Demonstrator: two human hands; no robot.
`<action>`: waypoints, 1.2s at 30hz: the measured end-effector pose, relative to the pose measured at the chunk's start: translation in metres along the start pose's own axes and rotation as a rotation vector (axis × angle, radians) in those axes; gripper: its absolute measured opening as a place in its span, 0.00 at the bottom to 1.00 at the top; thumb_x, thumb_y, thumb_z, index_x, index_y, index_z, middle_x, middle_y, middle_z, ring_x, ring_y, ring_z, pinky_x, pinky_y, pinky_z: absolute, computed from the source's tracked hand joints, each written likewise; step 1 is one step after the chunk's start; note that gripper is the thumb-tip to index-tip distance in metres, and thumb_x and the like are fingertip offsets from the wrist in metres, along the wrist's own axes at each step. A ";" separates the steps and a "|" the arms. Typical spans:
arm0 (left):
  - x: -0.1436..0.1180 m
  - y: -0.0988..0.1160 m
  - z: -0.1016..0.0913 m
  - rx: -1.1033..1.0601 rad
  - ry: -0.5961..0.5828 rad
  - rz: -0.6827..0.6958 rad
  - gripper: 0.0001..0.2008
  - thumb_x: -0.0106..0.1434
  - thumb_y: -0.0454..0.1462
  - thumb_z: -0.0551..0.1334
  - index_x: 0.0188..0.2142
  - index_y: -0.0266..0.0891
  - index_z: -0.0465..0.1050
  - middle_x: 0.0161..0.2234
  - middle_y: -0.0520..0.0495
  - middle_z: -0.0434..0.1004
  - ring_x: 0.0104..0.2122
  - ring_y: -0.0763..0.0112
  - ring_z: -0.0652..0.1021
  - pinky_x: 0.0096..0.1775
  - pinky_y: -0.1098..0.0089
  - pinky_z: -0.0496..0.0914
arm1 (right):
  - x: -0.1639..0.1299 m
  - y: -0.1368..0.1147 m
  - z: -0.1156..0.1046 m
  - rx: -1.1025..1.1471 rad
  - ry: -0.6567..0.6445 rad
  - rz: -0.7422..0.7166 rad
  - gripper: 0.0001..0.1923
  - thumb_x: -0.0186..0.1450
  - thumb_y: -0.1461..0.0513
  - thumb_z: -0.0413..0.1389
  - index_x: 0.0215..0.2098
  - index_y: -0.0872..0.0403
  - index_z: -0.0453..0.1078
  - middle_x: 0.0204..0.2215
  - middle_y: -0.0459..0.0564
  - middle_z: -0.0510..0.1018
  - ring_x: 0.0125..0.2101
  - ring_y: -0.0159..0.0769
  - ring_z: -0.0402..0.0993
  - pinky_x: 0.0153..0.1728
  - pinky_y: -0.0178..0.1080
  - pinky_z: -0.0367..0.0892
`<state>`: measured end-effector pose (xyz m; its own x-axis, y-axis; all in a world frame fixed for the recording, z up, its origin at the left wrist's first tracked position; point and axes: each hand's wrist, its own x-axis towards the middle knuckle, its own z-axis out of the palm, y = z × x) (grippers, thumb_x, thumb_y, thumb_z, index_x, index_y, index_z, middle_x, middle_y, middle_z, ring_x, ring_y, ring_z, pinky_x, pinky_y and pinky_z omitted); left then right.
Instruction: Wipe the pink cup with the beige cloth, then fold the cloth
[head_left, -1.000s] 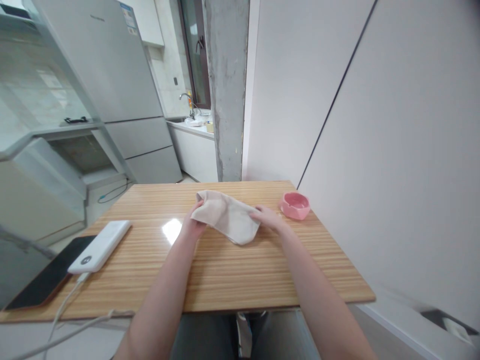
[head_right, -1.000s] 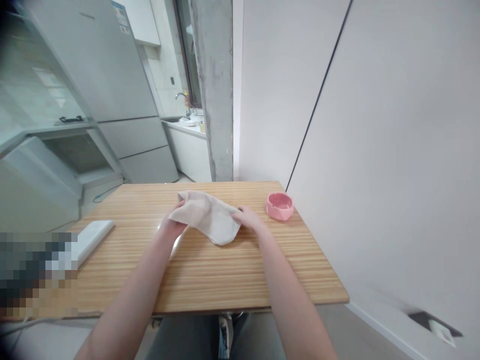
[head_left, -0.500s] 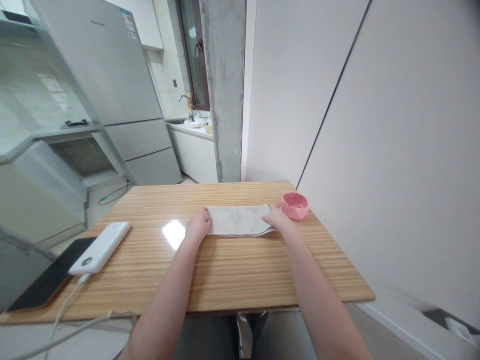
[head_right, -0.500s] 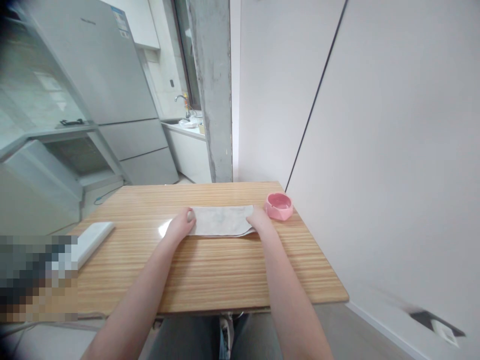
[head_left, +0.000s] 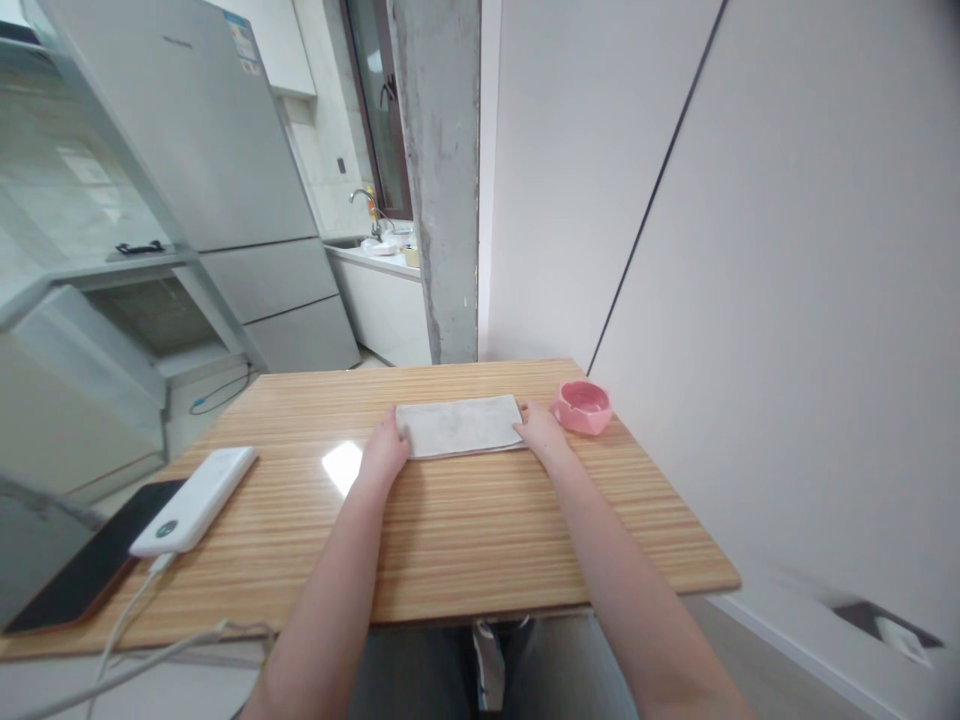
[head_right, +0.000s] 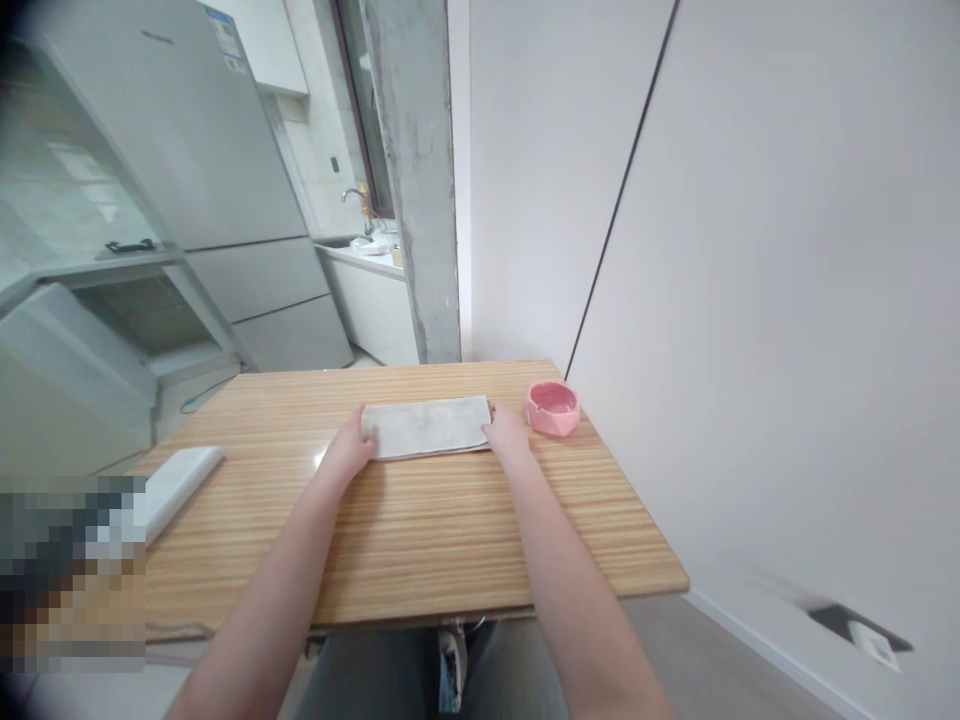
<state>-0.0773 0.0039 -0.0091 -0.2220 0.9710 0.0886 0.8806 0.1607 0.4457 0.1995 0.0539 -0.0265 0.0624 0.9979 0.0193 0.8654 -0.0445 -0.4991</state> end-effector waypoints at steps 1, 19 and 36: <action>0.001 -0.001 -0.001 0.006 0.019 -0.027 0.32 0.56 0.31 0.53 0.61 0.32 0.49 0.52 0.30 0.68 0.50 0.56 0.72 0.47 0.63 0.65 | 0.000 0.000 0.000 -0.013 0.009 0.021 0.18 0.57 0.62 0.55 0.46 0.56 0.65 0.38 0.54 0.77 0.40 0.39 0.73 0.38 0.36 0.64; -0.013 0.022 -0.016 -0.418 0.622 0.132 0.22 0.60 0.37 0.52 0.54 0.41 0.53 0.42 0.43 0.69 0.38 0.68 0.73 0.42 0.68 0.67 | -0.018 -0.031 0.012 0.339 -0.152 -0.272 0.13 0.54 0.66 0.56 0.39 0.55 0.68 0.22 0.41 0.68 0.25 0.29 0.66 0.28 0.31 0.61; -0.038 0.063 0.016 -0.236 -0.201 0.717 0.16 0.51 0.26 0.55 0.38 0.41 0.69 0.39 0.47 0.71 0.40 0.67 0.71 0.44 0.67 0.65 | -0.030 -0.049 0.014 0.647 -0.540 -0.037 0.05 0.57 0.68 0.52 0.25 0.56 0.67 0.12 0.39 0.64 0.14 0.24 0.61 0.17 0.27 0.60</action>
<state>-0.0070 -0.0203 0.0012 0.4676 0.8407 0.2732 0.6633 -0.5380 0.5202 0.1482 0.0273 -0.0150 -0.3487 0.8915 -0.2892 0.3960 -0.1396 -0.9076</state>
